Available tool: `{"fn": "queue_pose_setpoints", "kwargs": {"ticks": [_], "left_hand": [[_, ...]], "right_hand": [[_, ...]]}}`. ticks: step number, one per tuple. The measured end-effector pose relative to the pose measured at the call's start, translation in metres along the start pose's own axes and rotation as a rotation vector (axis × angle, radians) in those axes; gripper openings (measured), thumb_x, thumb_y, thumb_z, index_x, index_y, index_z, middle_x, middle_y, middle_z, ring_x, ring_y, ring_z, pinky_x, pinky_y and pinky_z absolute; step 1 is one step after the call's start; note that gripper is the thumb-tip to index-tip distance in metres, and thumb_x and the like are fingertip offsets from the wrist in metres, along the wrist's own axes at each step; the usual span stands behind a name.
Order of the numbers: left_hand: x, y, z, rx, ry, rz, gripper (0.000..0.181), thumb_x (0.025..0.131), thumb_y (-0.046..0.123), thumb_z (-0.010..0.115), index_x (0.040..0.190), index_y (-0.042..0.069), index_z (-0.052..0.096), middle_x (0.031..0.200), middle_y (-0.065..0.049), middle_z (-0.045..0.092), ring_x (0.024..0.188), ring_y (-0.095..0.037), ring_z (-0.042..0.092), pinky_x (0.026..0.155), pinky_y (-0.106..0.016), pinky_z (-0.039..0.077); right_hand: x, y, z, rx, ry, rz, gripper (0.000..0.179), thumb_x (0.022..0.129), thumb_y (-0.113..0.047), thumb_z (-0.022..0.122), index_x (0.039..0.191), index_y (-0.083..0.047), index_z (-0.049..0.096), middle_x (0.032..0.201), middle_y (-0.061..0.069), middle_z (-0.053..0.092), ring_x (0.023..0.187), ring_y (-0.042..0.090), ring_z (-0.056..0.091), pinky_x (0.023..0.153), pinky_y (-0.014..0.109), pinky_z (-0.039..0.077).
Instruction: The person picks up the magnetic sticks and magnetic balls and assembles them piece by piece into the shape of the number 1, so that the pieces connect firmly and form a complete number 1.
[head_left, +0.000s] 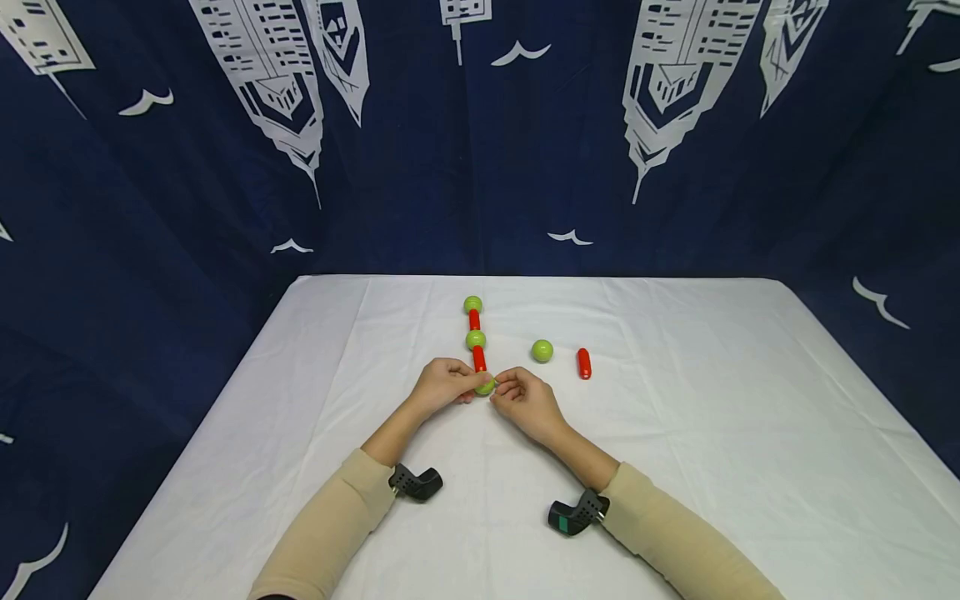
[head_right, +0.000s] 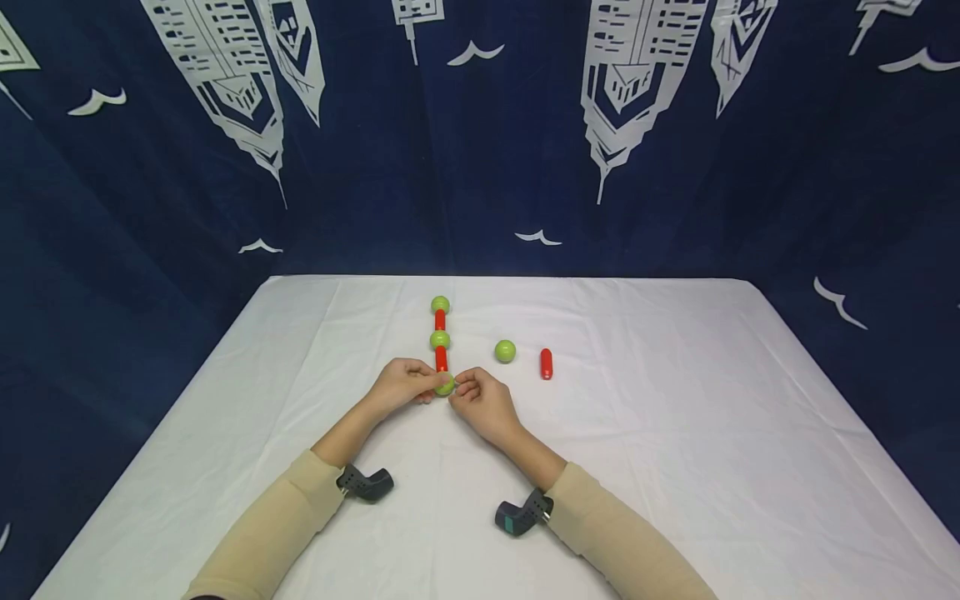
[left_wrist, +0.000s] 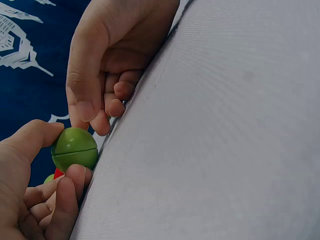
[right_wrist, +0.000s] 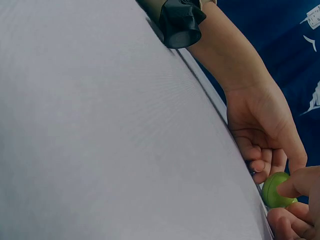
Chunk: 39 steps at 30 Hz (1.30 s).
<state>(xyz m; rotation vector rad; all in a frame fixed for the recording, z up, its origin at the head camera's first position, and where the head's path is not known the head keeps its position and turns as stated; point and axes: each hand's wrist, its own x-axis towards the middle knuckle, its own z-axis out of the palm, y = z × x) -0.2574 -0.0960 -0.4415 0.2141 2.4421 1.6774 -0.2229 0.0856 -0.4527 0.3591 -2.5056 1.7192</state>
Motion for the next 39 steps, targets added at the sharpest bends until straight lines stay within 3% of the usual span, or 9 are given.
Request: {"fn": "queue_pose_setpoints", "kwargs": {"ticks": [10, 17, 25, 32, 39], "left_hand": [[-0.001, -0.003, 0.0, -0.023, -0.021, -0.008, 0.029, 0.084, 0.029, 0.078, 0.084, 0.001, 0.071, 0.062, 0.0, 0.064, 0.055, -0.008, 0.058, 0.054, -0.019, 0.046], [0.0, -0.003, 0.0, 0.008, -0.014, -0.013, 0.032, 0.083, 0.034, 0.079, 0.081, 0.003, 0.07, 0.061, 0.0, 0.063, 0.055, -0.009, 0.057, 0.054, -0.02, 0.045], [0.001, -0.002, 0.0, 0.021, -0.006, -0.001, 0.032, 0.081, 0.035, 0.08, 0.076, 0.005, 0.07, 0.059, 0.001, 0.062, 0.055, -0.009, 0.056, 0.055, -0.022, 0.043], [0.001, -0.003, -0.001, 0.011, -0.01, 0.0, 0.03, 0.082, 0.033, 0.08, 0.078, 0.004, 0.07, 0.06, 0.001, 0.063, 0.056, -0.01, 0.058, 0.055, -0.022, 0.045], [0.001, -0.003, -0.001, 0.009, -0.012, -0.009, 0.03, 0.082, 0.031, 0.08, 0.08, 0.003, 0.07, 0.061, 0.0, 0.063, 0.056, -0.01, 0.057, 0.055, -0.022, 0.045]], "right_hand": [[0.002, -0.007, -0.006, 0.005, -0.102, 0.087, 0.024, 0.083, -0.001, 0.068, 0.106, 0.004, 0.062, 0.083, 0.004, 0.064, 0.073, 0.011, 0.059, 0.065, 0.02, 0.047], [0.005, -0.01, -0.027, -0.016, -0.194, 0.113, 0.025, 0.086, -0.004, 0.065, 0.109, 0.006, 0.061, 0.088, 0.008, 0.064, 0.074, 0.012, 0.061, 0.065, 0.022, 0.051], [0.011, -0.008, -0.058, 0.027, -0.179, 0.152, 0.027, 0.09, -0.006, 0.064, 0.111, 0.01, 0.059, 0.091, 0.011, 0.064, 0.076, 0.015, 0.063, 0.066, 0.025, 0.053], [0.016, -0.01, -0.083, -0.008, -0.132, 0.147, 0.027, 0.092, -0.007, 0.064, 0.111, 0.012, 0.06, 0.091, 0.014, 0.066, 0.078, 0.022, 0.064, 0.069, 0.028, 0.055], [0.019, -0.008, -0.101, -0.019, -0.091, 0.179, 0.028, 0.095, -0.01, 0.06, 0.114, 0.01, 0.059, 0.097, 0.017, 0.066, 0.08, 0.019, 0.064, 0.075, 0.035, 0.055]]}}
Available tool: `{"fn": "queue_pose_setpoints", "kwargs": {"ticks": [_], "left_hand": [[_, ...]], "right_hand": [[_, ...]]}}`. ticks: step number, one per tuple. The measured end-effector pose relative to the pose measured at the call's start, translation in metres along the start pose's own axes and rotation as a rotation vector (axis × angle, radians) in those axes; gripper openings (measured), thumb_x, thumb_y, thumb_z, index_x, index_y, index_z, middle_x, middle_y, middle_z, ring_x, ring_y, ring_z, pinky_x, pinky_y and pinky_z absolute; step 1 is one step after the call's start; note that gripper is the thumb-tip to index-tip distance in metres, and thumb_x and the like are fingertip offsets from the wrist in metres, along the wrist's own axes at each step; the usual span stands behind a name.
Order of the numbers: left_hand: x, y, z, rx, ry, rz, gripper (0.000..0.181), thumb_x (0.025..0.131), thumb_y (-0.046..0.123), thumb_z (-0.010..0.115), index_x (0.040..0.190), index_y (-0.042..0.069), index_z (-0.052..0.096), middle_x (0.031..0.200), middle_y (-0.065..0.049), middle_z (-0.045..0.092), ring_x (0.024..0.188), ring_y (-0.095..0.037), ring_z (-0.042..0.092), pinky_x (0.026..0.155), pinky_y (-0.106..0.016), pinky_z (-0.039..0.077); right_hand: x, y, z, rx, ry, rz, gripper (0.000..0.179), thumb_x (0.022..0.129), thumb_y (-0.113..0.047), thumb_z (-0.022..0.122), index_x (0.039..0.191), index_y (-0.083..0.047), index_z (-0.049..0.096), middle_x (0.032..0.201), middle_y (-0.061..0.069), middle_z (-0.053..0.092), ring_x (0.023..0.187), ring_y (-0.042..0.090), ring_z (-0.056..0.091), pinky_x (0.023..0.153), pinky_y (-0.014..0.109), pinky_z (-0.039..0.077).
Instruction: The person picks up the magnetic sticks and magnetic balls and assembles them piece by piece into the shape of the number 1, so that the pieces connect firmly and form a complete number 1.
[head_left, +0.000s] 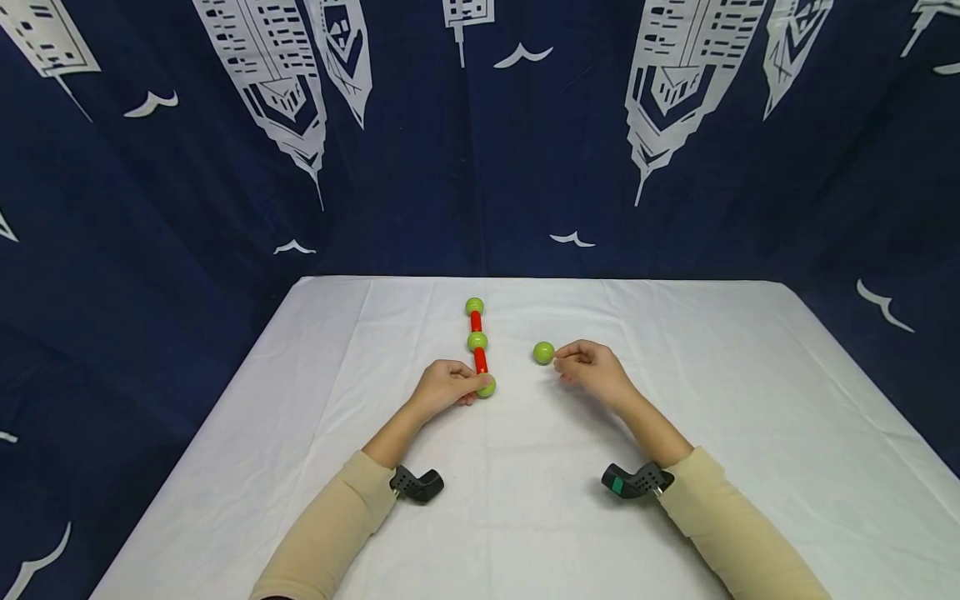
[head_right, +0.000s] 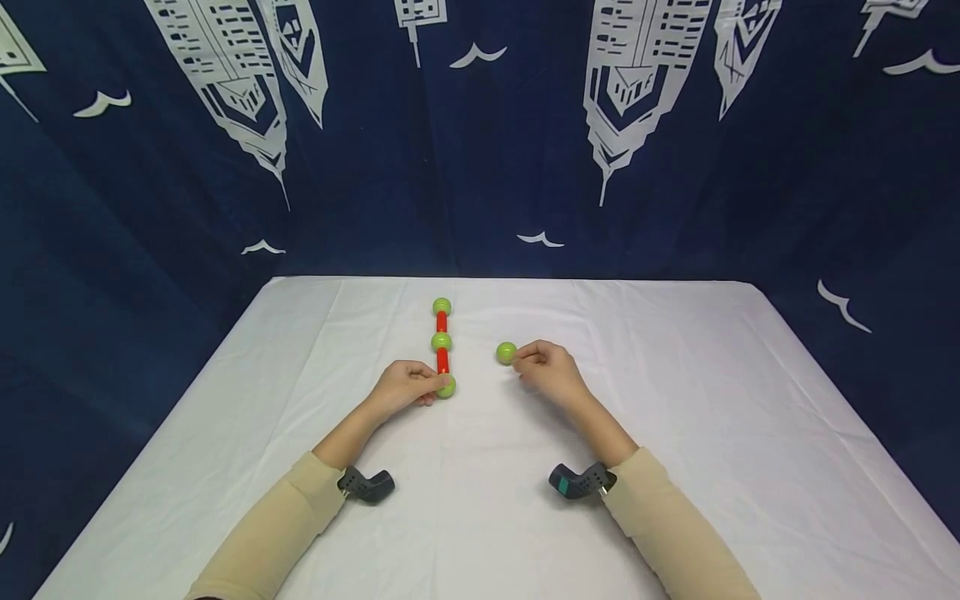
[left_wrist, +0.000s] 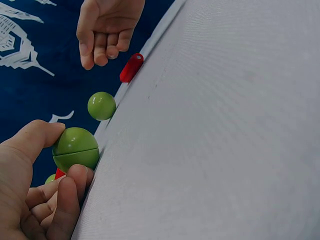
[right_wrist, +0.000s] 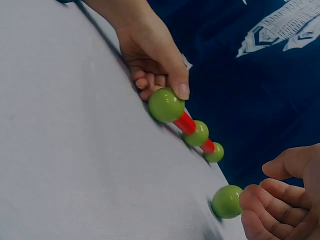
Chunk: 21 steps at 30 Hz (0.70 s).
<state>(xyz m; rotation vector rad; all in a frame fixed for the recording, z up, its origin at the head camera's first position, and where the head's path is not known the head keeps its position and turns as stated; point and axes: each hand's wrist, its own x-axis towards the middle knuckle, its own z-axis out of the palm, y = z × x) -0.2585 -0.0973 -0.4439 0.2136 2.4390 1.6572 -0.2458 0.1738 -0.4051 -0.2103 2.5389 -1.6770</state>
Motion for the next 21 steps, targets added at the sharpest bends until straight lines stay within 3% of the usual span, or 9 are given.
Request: {"fn": "queue_pose_setpoints", "kwargs": {"ticks": [7, 13, 21], "left_hand": [[0.0, 0.0, 0.0, -0.001, 0.005, 0.003, 0.03, 0.081, 0.032, 0.08, 0.078, 0.004, 0.07, 0.06, 0.0, 0.063, 0.056, -0.01, 0.057, 0.056, -0.022, 0.044], [0.002, -0.002, 0.0, -0.007, 0.005, -0.007, 0.03, 0.082, 0.033, 0.08, 0.079, 0.005, 0.071, 0.061, 0.0, 0.063, 0.056, -0.009, 0.058, 0.056, -0.021, 0.045], [0.0, -0.001, -0.001, -0.001, 0.009, -0.012, 0.03, 0.081, 0.033, 0.08, 0.078, 0.005, 0.07, 0.061, 0.0, 0.063, 0.056, -0.01, 0.058, 0.056, -0.022, 0.045]], "right_hand": [[0.003, 0.004, -0.01, 0.04, 0.089, 0.042, 0.031, 0.096, -0.012, 0.06, 0.117, 0.011, 0.056, 0.096, 0.016, 0.067, 0.076, 0.014, 0.063, 0.069, 0.026, 0.055], [0.008, 0.014, -0.015, 0.045, 0.207, 0.046, 0.032, 0.096, -0.011, 0.058, 0.119, 0.011, 0.055, 0.096, 0.024, 0.065, 0.07, 0.014, 0.063, 0.064, 0.024, 0.054], [0.012, 0.034, -0.01, -0.105, 0.402, -0.004, 0.026, 0.091, -0.013, 0.063, 0.109, 0.006, 0.064, 0.086, 0.011, 0.067, 0.065, 0.007, 0.056, 0.057, 0.017, 0.045]]}}
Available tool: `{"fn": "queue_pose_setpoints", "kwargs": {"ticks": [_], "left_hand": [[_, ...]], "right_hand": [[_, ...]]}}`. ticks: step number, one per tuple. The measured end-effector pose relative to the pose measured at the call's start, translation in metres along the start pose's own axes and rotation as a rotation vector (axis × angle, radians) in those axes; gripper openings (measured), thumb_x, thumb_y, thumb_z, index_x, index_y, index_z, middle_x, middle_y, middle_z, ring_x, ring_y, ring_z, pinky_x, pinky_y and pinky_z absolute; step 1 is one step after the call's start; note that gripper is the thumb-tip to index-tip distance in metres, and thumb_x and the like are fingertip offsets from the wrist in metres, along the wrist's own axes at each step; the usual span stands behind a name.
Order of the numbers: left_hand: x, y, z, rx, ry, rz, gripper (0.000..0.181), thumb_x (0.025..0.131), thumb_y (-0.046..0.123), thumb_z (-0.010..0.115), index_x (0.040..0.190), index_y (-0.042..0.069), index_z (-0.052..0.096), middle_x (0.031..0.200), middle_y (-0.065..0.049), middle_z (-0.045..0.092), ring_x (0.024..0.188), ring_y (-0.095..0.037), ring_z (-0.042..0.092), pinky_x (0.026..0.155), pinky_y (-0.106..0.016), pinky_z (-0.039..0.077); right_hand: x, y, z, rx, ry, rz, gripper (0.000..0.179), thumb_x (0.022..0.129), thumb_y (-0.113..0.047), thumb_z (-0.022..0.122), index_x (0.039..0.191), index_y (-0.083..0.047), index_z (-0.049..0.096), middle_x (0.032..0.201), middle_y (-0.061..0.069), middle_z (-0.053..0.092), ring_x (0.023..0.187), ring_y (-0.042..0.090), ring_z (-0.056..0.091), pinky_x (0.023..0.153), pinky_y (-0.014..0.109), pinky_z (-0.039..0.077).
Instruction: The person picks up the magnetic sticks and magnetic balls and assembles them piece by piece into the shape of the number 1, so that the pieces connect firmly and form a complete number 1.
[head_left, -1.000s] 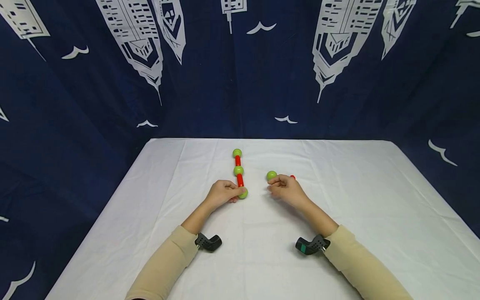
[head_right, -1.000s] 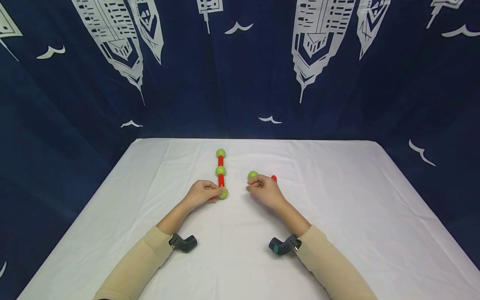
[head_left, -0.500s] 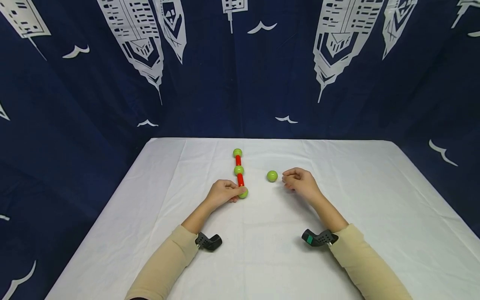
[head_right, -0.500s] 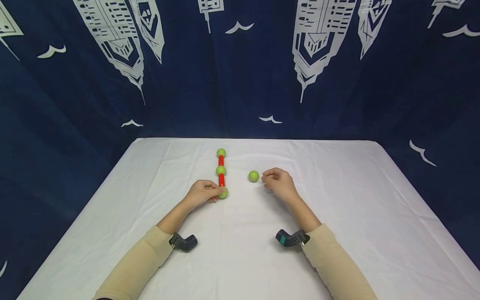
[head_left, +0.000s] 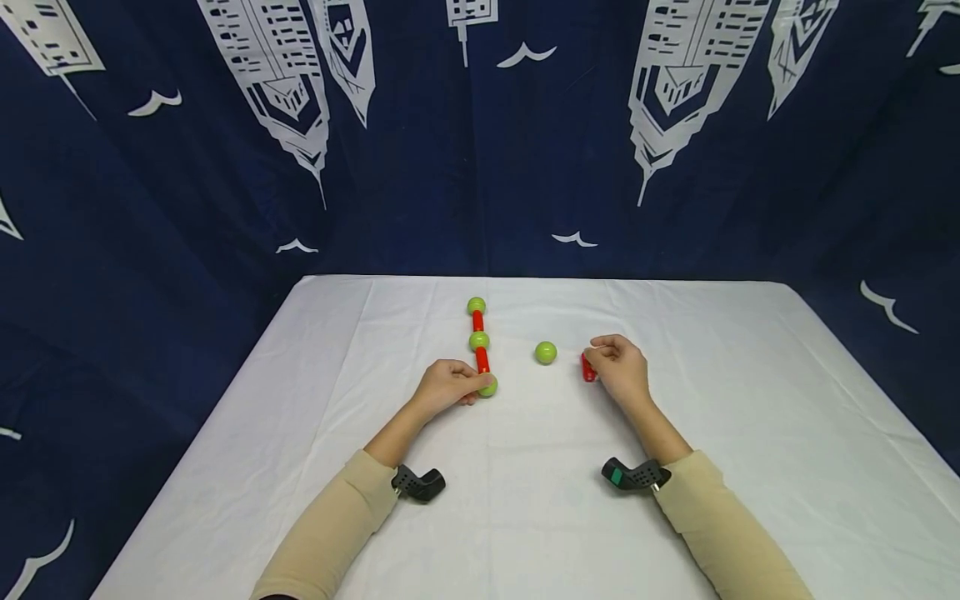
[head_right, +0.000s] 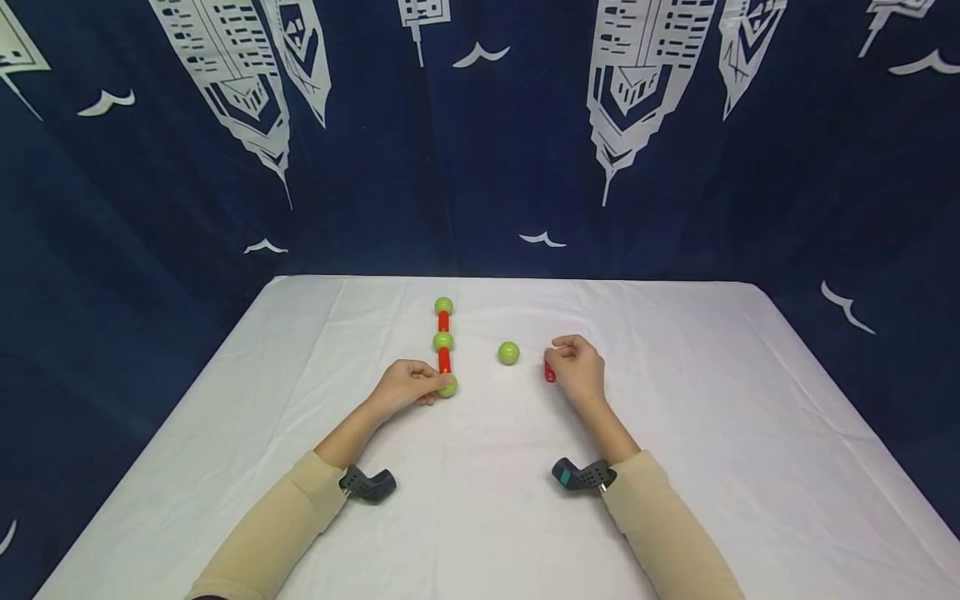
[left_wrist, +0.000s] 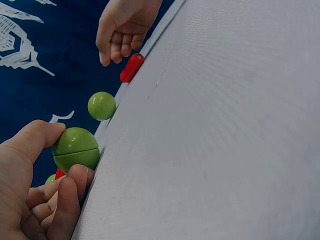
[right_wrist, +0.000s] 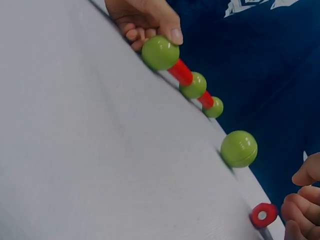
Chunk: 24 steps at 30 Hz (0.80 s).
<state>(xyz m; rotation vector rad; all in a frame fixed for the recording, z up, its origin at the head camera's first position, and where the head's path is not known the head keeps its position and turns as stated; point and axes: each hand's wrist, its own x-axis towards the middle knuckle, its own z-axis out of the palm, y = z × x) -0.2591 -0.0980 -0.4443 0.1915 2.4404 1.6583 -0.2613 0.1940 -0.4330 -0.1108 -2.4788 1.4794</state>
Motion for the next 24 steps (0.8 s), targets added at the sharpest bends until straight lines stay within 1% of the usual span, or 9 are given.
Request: {"fn": "queue_pose_setpoints", "kwargs": {"ticks": [3, 7, 10, 17, 24], "left_hand": [[0.0004, -0.0004, -0.0001, 0.002, 0.003, 0.002, 0.03, 0.081, 0.033, 0.08, 0.078, 0.005, 0.07, 0.06, 0.0, 0.063, 0.056, -0.01, 0.058, 0.056, -0.022, 0.045], [0.0008, -0.0007, -0.0002, 0.006, 0.009, 0.007, 0.03, 0.081, 0.033, 0.081, 0.077, 0.005, 0.071, 0.06, 0.0, 0.063, 0.056, -0.01, 0.058, 0.056, -0.022, 0.044], [0.0005, -0.0002, -0.0004, 0.011, 0.003, 0.011, 0.03, 0.081, 0.033, 0.08, 0.078, 0.004, 0.07, 0.06, 0.0, 0.063, 0.056, -0.01, 0.058, 0.056, -0.022, 0.045], [0.0002, 0.0002, 0.0, 0.008, -0.008, 0.014, 0.031, 0.082, 0.033, 0.08, 0.08, 0.004, 0.07, 0.061, 0.0, 0.063, 0.056, -0.01, 0.058, 0.055, -0.022, 0.045], [-0.0012, 0.0014, 0.0003, -0.011, -0.005, 0.004, 0.031, 0.082, 0.032, 0.08, 0.081, 0.003, 0.069, 0.061, 0.0, 0.063, 0.056, -0.01, 0.058, 0.055, -0.022, 0.047]], "right_hand": [[-0.0016, 0.0047, 0.0028, -0.068, 0.031, -0.036, 0.024, 0.09, -0.013, 0.065, 0.106, 0.004, 0.064, 0.085, 0.011, 0.064, 0.068, 0.012, 0.056, 0.058, 0.019, 0.044], [-0.0035, 0.0081, 0.0059, -0.159, 0.048, -0.069, 0.024, 0.088, -0.015, 0.068, 0.103, 0.004, 0.064, 0.084, 0.012, 0.063, 0.072, 0.02, 0.059, 0.062, 0.024, 0.045], [-0.0048, 0.0091, 0.0071, -0.205, 0.057, -0.082, 0.026, 0.086, -0.015, 0.07, 0.102, 0.005, 0.064, 0.084, 0.013, 0.063, 0.074, 0.024, 0.06, 0.064, 0.028, 0.046], [-0.0057, 0.0103, 0.0078, -0.257, 0.006, -0.075, 0.027, 0.085, -0.014, 0.07, 0.102, 0.006, 0.062, 0.085, 0.014, 0.061, 0.074, 0.025, 0.06, 0.067, 0.031, 0.047], [-0.007, 0.0079, 0.0084, -0.306, -0.001, -0.104, 0.025, 0.084, -0.011, 0.067, 0.1, 0.007, 0.063, 0.083, 0.014, 0.06, 0.076, 0.028, 0.056, 0.067, 0.035, 0.044]]}}
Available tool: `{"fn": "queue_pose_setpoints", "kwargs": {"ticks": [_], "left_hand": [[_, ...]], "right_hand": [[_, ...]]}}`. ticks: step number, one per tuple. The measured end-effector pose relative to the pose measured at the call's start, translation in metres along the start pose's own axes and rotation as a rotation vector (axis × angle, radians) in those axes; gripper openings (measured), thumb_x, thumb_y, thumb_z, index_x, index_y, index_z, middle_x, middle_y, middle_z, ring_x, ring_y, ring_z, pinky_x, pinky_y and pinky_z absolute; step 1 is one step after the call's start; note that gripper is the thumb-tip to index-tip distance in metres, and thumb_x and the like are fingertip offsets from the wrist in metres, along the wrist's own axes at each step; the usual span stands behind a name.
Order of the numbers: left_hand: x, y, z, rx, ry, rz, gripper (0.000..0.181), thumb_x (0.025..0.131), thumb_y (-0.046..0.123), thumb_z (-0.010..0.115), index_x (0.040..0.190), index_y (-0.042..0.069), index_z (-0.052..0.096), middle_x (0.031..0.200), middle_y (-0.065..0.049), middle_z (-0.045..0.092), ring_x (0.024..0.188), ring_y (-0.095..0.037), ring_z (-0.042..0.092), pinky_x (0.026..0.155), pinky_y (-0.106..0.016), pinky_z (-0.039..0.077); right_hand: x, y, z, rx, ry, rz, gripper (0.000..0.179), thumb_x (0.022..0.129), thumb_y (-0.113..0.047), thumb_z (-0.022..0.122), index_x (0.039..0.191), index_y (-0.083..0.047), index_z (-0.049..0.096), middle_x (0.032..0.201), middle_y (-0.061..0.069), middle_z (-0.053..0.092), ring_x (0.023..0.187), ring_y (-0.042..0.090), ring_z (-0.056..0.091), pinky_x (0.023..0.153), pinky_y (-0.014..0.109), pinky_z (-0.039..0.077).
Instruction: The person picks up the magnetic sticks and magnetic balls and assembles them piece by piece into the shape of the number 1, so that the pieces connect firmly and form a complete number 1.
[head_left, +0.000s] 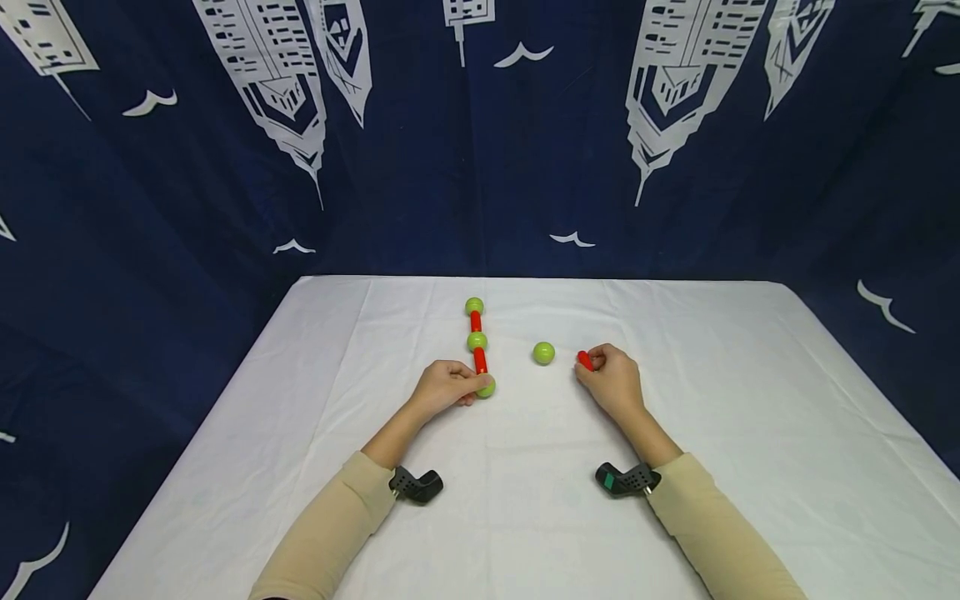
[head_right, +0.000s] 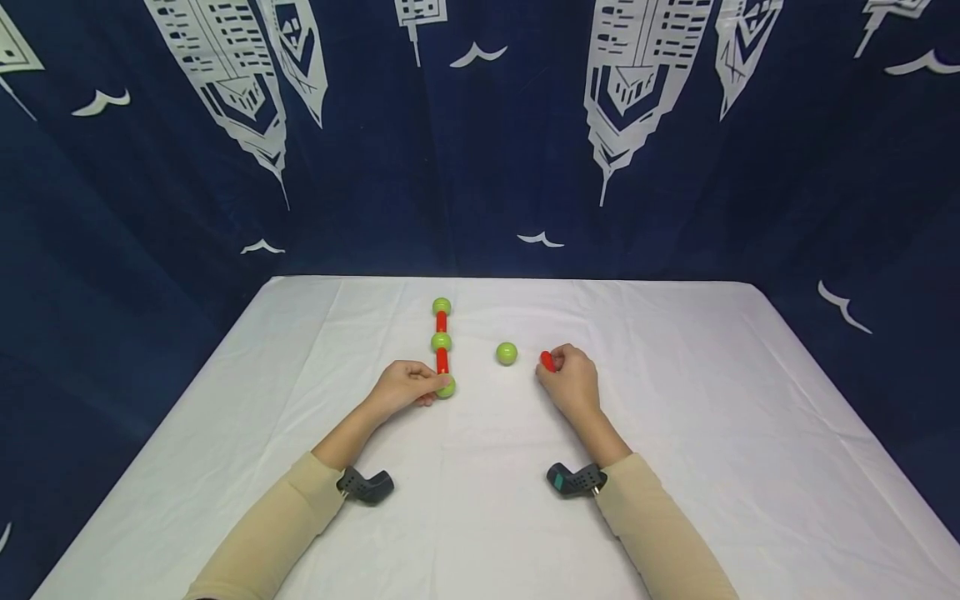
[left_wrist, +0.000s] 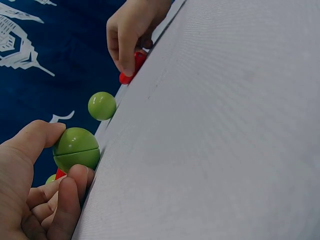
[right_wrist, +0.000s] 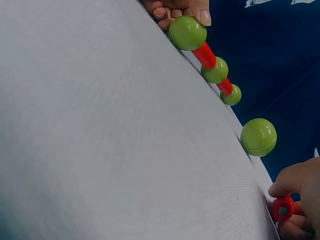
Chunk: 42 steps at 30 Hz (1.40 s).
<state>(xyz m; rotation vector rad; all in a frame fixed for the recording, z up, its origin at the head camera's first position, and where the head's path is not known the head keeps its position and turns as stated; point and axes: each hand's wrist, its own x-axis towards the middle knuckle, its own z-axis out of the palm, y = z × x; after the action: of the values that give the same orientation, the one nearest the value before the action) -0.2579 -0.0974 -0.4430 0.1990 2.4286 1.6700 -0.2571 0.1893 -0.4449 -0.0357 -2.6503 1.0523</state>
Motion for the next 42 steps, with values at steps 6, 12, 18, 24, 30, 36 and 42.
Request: {"fn": "queue_pose_setpoints", "kwargs": {"ticks": [6, 12, 18, 24, 30, 36, 42], "left_hand": [[-0.001, 0.001, 0.0, 0.007, 0.0, 0.006, 0.031, 0.081, 0.033, 0.08, 0.079, 0.004, 0.07, 0.06, 0.001, 0.063, 0.055, -0.01, 0.058, 0.055, -0.022, 0.046], [0.0, 0.0, 0.0, 0.01, 0.003, 0.006, 0.031, 0.082, 0.033, 0.08, 0.079, 0.004, 0.069, 0.06, 0.001, 0.063, 0.056, -0.01, 0.058, 0.055, -0.022, 0.046], [0.0, -0.002, 0.0, 0.015, -0.003, 0.009, 0.031, 0.082, 0.033, 0.079, 0.08, 0.004, 0.069, 0.062, 0.0, 0.064, 0.056, -0.01, 0.059, 0.055, -0.022, 0.047], [0.002, -0.003, 0.0, 0.023, -0.001, 0.007, 0.031, 0.082, 0.034, 0.08, 0.08, 0.005, 0.07, 0.061, 0.0, 0.064, 0.056, -0.01, 0.058, 0.055, -0.022, 0.045], [0.002, -0.002, 0.0, 0.027, 0.002, 0.002, 0.03, 0.082, 0.033, 0.08, 0.08, 0.005, 0.07, 0.061, 0.0, 0.063, 0.056, -0.01, 0.058, 0.055, -0.022, 0.045], [0.001, -0.002, 0.0, 0.032, 0.008, 0.006, 0.03, 0.082, 0.033, 0.08, 0.078, 0.005, 0.07, 0.06, 0.0, 0.063, 0.055, -0.009, 0.058, 0.055, -0.022, 0.044], [0.001, -0.002, 0.0, 0.034, 0.006, 0.004, 0.031, 0.081, 0.035, 0.08, 0.079, 0.005, 0.07, 0.06, 0.0, 0.063, 0.056, -0.01, 0.058, 0.055, -0.022, 0.045]], "right_hand": [[0.0, -0.001, -0.001, -0.028, -0.009, -0.005, 0.024, 0.083, -0.01, 0.066, 0.101, 0.006, 0.063, 0.084, 0.015, 0.059, 0.076, 0.028, 0.054, 0.066, 0.035, 0.043], [0.0, 0.0, -0.001, -0.003, 0.019, -0.019, 0.027, 0.084, -0.012, 0.065, 0.102, 0.007, 0.063, 0.082, 0.014, 0.06, 0.072, 0.026, 0.055, 0.063, 0.031, 0.043], [0.0, -0.004, -0.003, 0.141, 0.023, 0.04, 0.027, 0.087, -0.013, 0.065, 0.106, 0.007, 0.062, 0.084, 0.013, 0.06, 0.064, 0.016, 0.062, 0.054, 0.018, 0.047], [0.0, -0.015, -0.007, 0.278, -0.011, 0.135, 0.028, 0.089, -0.014, 0.066, 0.109, 0.005, 0.062, 0.086, 0.01, 0.061, 0.064, 0.01, 0.063, 0.053, 0.016, 0.046], [0.0, -0.026, -0.012, 0.416, -0.073, 0.238, 0.03, 0.091, -0.015, 0.066, 0.113, 0.005, 0.061, 0.087, 0.006, 0.063, 0.067, 0.008, 0.061, 0.059, 0.016, 0.048], [0.0, -0.035, -0.013, 0.586, -0.154, 0.289, 0.033, 0.091, -0.011, 0.065, 0.117, 0.009, 0.059, 0.081, -0.002, 0.064, 0.066, 0.005, 0.06, 0.062, 0.019, 0.053], [-0.004, -0.041, -0.009, 0.646, -0.213, 0.277, 0.034, 0.091, -0.01, 0.067, 0.117, 0.01, 0.059, 0.082, -0.002, 0.066, 0.068, 0.005, 0.062, 0.062, 0.019, 0.053]]}}
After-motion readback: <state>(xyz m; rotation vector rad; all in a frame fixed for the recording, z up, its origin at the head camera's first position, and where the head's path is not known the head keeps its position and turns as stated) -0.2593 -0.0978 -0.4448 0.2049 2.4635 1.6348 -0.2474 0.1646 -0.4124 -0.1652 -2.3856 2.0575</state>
